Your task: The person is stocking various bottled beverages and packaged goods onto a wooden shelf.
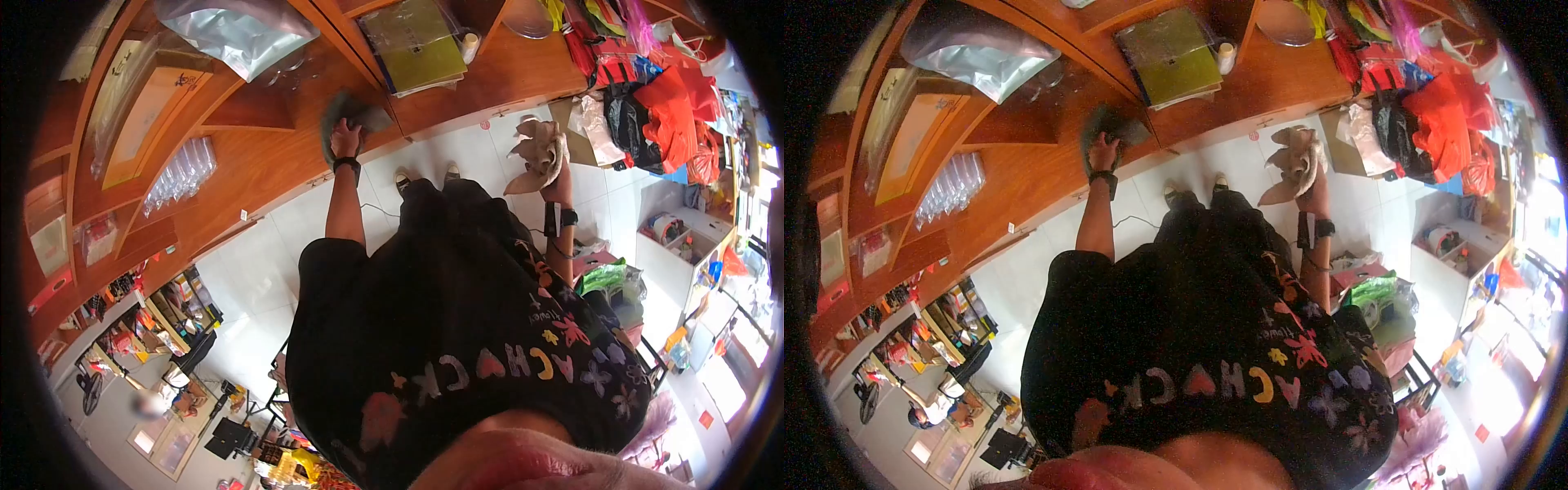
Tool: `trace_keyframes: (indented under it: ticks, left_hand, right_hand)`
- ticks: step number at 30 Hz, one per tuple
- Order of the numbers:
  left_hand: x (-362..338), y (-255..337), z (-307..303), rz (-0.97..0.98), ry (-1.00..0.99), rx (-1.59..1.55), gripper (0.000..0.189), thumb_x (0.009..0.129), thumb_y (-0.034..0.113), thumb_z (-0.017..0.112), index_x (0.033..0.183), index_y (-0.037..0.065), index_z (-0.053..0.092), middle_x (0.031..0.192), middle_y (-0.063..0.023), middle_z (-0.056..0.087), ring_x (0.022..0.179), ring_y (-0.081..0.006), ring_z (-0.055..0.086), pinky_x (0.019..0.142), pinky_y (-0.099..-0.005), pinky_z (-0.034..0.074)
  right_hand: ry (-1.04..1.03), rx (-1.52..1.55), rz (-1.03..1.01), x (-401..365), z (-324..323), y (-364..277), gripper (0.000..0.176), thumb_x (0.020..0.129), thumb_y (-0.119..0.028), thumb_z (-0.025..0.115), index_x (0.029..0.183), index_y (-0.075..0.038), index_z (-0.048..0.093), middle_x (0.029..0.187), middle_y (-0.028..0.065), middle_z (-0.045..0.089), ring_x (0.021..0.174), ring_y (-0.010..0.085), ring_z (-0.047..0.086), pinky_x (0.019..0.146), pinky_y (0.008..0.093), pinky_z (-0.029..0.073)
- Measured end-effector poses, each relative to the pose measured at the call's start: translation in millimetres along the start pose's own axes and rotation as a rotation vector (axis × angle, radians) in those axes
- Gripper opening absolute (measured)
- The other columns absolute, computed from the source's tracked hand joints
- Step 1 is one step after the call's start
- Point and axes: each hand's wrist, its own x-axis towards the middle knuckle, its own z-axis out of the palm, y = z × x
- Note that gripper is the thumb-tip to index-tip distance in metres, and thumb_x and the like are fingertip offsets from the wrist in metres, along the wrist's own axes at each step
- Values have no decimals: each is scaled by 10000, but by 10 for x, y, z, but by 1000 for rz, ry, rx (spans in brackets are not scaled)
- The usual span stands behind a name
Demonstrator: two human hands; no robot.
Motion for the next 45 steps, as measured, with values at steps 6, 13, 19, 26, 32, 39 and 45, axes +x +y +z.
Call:
trace_keyframes:
  ticks: [6, 13, 19, 26, 32, 39, 45]
  left_hand:
    - [-369, 497, -1044, -225, -278, -1412, 435, 925, 333, 561, 1251, 46, 557, 1237, -128, 596, 1127, -281, 570, 942, -415, 476]
    - [-930, 812, -1707, -255, -351, -1911, 540, 930, 407, 529, 1313, 28, 489, 1286, -138, 564, 1186, -324, 529, 1008, -470, 438]
    - [-1217, 878, -1710, 31, -264, -1617, 606, 939, 474, 516, 1380, 66, 433, 1385, -121, 486, 1260, -286, 460, 1067, -449, 368]
    - [-924, 605, -1188, -444, -1268, -1947, 602, 971, 462, 426, 1424, 69, 370, 1440, -142, 415, 1297, -287, 421, 1104, -481, 311]
    - [-1249, 1451, -928, -203, -1272, -1362, 595, 967, 446, 437, 1420, 65, 375, 1428, -147, 425, 1286, -289, 431, 1089, -478, 325]
    - [-1368, 2031, -712, -64, -1331, -1076, 586, 962, 427, 449, 1414, 61, 381, 1413, -153, 436, 1272, -292, 443, 1072, -475, 342]
    - [-1470, 2130, -714, 5, -1330, -979, 579, 958, 411, 460, 1410, 57, 386, 1401, -158, 446, 1261, -294, 452, 1057, -472, 357]
  right_hand:
    - [8, 138, -1, -8, 184, 285, 450, 986, -346, 476, 1352, -86, 450, 1184, 94, 568, 1043, 226, 573, 820, 380, 515]
    - [10, 276, 22, 92, 381, 722, 399, 994, -331, 447, 1299, -77, 489, 1155, 95, 591, 1021, 246, 590, 871, 409, 517]
    - [68, 126, -111, -135, 573, 886, 352, 1003, -305, 428, 1260, -76, 504, 1090, 119, 592, 981, 249, 610, 833, 413, 540]
    - [199, 463, -282, -1162, 483, 787, 285, 999, -284, 457, 1079, -76, 634, 999, 21, 658, 835, 120, 609, 702, 292, 511]
    - [368, 403, -225, -1372, 158, 1250, 394, 936, -441, 514, 1130, -115, 622, 979, 5, 672, 837, 107, 602, 698, 287, 489]
    - [426, 479, -466, -1456, -309, 1607, 431, 911, -393, 584, 1216, -89, 555, 1080, 54, 650, 933, 159, 616, 764, 330, 511]
    - [462, 422, -401, -1702, -455, 1331, 458, 931, -426, 537, 1254, -102, 552, 1061, 49, 658, 907, 161, 642, 795, 344, 522]
